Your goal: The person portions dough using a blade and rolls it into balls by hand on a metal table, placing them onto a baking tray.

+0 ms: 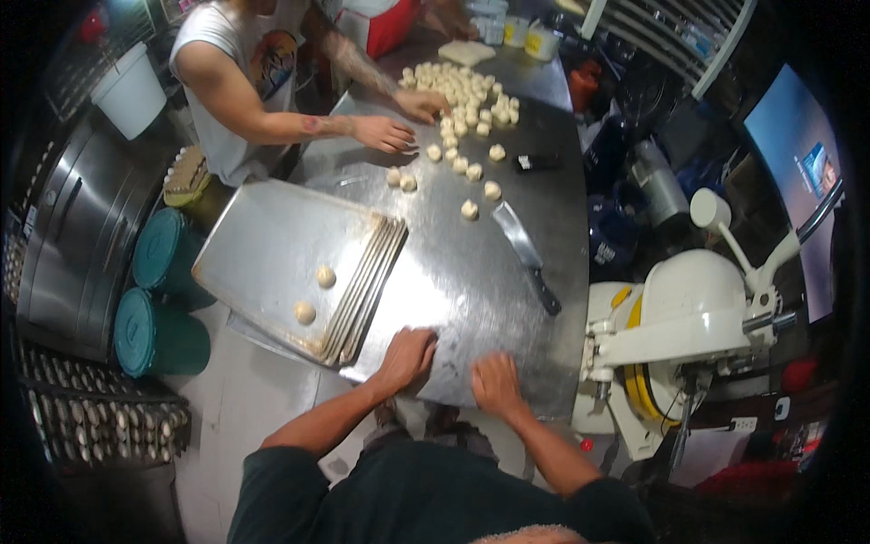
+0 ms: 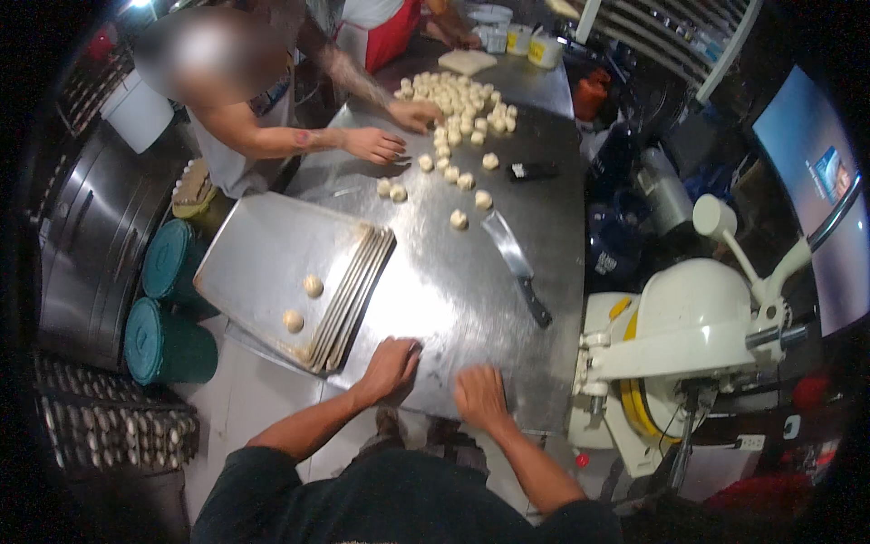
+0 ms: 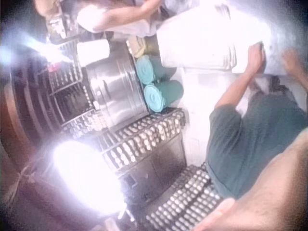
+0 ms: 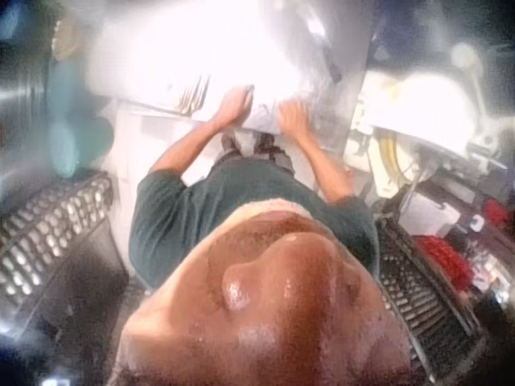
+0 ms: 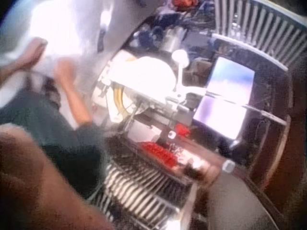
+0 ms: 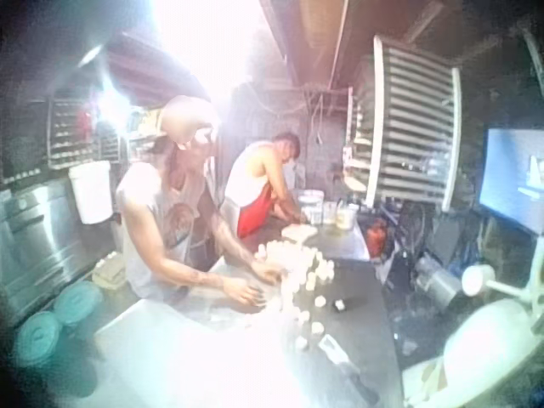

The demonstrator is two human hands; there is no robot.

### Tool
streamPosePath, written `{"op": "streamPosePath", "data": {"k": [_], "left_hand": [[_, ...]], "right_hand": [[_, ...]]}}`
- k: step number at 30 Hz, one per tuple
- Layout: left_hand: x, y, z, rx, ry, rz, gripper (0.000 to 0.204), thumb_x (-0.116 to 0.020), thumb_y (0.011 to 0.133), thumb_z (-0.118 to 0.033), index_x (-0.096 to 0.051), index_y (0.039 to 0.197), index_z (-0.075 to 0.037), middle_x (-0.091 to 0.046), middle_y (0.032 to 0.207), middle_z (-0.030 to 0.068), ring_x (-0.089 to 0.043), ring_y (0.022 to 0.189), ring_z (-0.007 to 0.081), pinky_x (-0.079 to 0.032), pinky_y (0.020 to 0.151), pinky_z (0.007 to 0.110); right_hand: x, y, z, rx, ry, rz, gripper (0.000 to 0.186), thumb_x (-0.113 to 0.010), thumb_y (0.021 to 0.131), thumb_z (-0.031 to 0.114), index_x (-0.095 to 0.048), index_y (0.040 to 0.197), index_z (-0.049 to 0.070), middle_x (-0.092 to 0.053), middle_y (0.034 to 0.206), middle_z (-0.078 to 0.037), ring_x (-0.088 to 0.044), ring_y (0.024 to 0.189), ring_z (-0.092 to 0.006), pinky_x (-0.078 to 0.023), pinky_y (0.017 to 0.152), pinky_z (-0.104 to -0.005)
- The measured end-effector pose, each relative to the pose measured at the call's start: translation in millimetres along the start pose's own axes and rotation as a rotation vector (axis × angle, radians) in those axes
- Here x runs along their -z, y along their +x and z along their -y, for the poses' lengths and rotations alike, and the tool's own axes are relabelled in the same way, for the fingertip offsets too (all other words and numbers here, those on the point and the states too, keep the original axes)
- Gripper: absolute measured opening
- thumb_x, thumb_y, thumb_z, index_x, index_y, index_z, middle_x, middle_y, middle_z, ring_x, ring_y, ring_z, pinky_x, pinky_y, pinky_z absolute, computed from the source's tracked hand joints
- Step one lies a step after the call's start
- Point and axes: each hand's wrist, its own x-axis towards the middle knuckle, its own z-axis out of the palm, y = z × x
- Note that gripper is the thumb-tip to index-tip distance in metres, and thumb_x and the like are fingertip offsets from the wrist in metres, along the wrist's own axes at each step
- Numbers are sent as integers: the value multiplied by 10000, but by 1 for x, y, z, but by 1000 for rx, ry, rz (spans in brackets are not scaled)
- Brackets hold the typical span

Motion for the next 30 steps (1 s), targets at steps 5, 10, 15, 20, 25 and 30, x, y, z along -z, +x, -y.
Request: {"op": "streamPosePath", "data": {"k": [5, 10, 15, 20, 25, 30], "left_hand": [[32, 18, 15, -60, 180, -33, 314, -682, 870, -113, -632, 1180, -94, -636, 904, 121, -604, 900, 330, -439, 813, 454], [-1, 64, -8, -37, 89, -34, 315, -679, 878, -136, -640, 1187, -87, -670, 945, 124, -619, 912, 319, -454, 838, 449], [-3, 22, -10, -55, 28, -2, 323, -693, 894, -149, -644, 1202, -67, -702, 995, 142, -620, 915, 363, -468, 844, 463], [43, 10, 30, -49, 91, 120, 357, -691, 914, -182, -637, 1252, -81, -680, 1014, 163, -613, 953, 348, -464, 825, 469], [20, 70, 4, -116, 56, -16, 187, -647, 893, -133, -653, 1075, -92, -663, 894, 129, -622, 875, 342, -469, 807, 470], [-9, 56, -5, -58, 5, -15, 212, -660, 870, -115, -654, 1075, -64, -668, 863, 192, -614, 850, 399, -480, 792, 512]], "right_hand": [[16, 5, -22, -223, -184, -62, 138, -616, 864, 153, -654, 975, 80, -630, 1038, -129, -555, 1032, -341, -400, 910, -491], [3, 92, -20, -311, -174, -252, 116, -610, 876, 154, -653, 959, 85, -637, 1013, -124, -565, 1014, -324, -411, 875, -475], [3, 62, -1, -225, -114, -114, 112, -599, 876, 147, -641, 955, 79, -638, 1002, -121, -563, 1001, -328, -411, 860, -470], [15, -3, -10, -101, -132, -72, 147, -586, 859, 129, -644, 984, 78, -638, 1024, -132, -563, 1001, -331, -413, 877, -465], [3, 73, -22, -318, -226, -223, 255, -603, 818, 107, -657, 1065, 76, -654, 1090, -142, -583, 1068, -334, -419, 932, -478], [-8, 85, -4, -340, -188, -164, 171, -595, 875, 182, -702, 986, 106, -703, 989, -109, -614, 1005, -368, -459, 907, -505]]}}
